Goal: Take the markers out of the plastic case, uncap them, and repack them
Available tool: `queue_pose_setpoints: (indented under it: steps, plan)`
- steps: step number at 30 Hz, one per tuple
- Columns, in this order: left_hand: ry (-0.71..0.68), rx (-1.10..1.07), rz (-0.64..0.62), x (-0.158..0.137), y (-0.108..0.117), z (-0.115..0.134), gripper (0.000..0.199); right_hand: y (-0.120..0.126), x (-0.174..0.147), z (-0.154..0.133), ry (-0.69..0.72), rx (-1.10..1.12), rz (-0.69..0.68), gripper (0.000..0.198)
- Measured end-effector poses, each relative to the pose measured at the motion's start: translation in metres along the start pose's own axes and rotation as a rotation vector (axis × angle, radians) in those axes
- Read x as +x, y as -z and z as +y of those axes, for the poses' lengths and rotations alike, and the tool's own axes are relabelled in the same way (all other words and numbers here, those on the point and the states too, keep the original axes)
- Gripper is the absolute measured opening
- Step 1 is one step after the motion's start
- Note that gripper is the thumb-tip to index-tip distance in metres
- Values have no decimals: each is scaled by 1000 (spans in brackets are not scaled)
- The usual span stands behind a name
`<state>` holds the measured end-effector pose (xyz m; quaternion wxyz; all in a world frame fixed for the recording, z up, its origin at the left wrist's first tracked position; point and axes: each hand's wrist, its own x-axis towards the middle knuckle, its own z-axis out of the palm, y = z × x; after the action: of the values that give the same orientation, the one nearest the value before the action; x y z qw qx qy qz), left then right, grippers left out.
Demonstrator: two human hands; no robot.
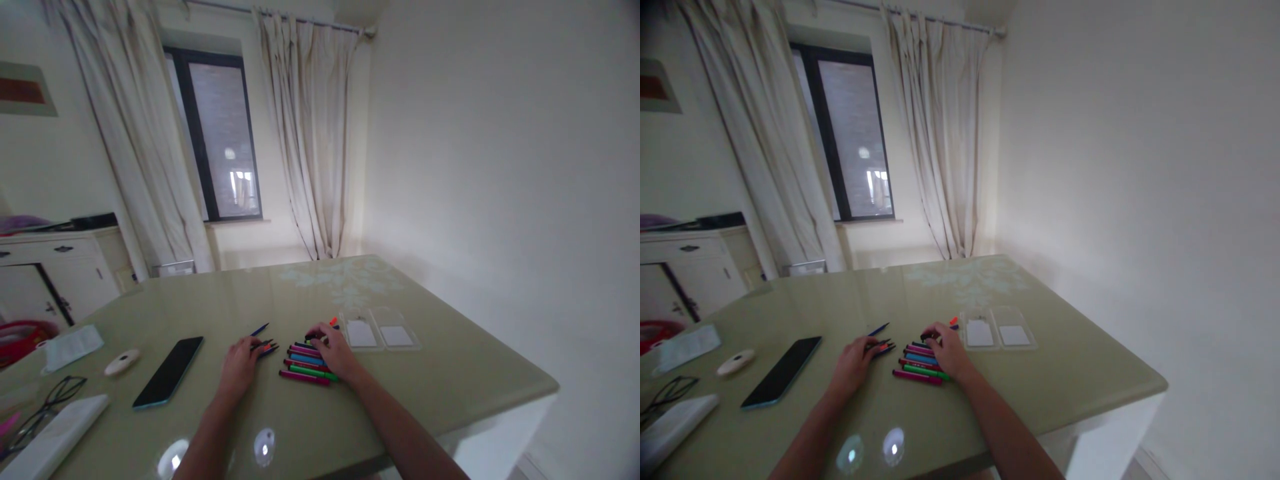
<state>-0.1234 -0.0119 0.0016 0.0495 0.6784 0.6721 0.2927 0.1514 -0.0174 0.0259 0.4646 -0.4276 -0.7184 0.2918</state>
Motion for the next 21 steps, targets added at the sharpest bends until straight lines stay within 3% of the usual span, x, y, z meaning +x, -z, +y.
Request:
queue_pose_setpoints:
  steps: [6, 10, 15, 21]
  plan:
    - [0, -46, 64, -5, 4, 6, 15, 0, 1, 0, 13, -40, 21, 19]
    - [-86, -137, 126, -9, 8, 18, 23, -1, 1, 1, 61, -63, 56, 18]
    - [-254, -287, 81, -14, 5, 37, 26, 0, 0, -2, 150, -75, 65, 17]
    - [-338, -372, 19, -19, 2, 49, 26, 0, -2, -11, 209, -72, 26, 15]
